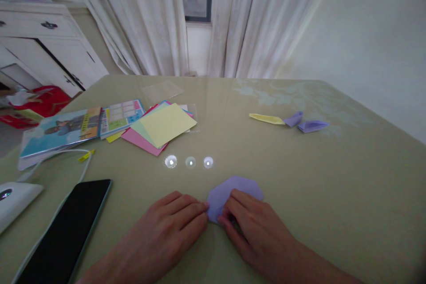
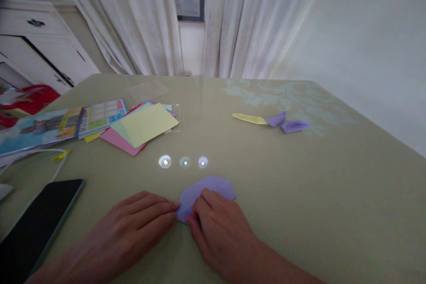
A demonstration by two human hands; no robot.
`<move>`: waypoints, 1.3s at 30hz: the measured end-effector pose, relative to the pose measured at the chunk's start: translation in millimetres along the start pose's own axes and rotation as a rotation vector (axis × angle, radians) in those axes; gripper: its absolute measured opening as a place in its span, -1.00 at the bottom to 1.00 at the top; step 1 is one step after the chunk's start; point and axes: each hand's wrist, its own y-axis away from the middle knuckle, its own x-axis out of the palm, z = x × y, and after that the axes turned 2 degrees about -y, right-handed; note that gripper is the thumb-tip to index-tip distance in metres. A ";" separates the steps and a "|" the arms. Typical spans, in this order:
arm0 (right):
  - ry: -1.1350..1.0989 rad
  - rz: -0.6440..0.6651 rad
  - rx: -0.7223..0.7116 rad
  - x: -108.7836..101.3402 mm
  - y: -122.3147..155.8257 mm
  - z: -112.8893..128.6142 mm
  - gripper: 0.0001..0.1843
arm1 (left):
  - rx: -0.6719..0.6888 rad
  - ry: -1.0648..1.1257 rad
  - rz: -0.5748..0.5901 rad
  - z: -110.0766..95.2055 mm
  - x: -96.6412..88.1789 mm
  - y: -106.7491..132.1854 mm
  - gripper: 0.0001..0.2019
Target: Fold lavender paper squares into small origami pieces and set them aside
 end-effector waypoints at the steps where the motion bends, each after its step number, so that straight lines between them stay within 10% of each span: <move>1: -0.015 0.001 0.005 -0.5 0.7 0.3 -0.91 | 0.004 -0.002 -0.001 -0.1 0.5 0.2 -0.72; 14: -0.153 0.183 0.040 -17.5 -6.1 -2.8 -0.90 | -0.031 0.009 0.055 -2.4 6.1 2.7 -0.86; 39: -0.059 0.063 0.060 -7.6 -2.7 2.5 -0.87 | 0.013 -0.051 0.082 -4.6 0.0 -1.5 -0.79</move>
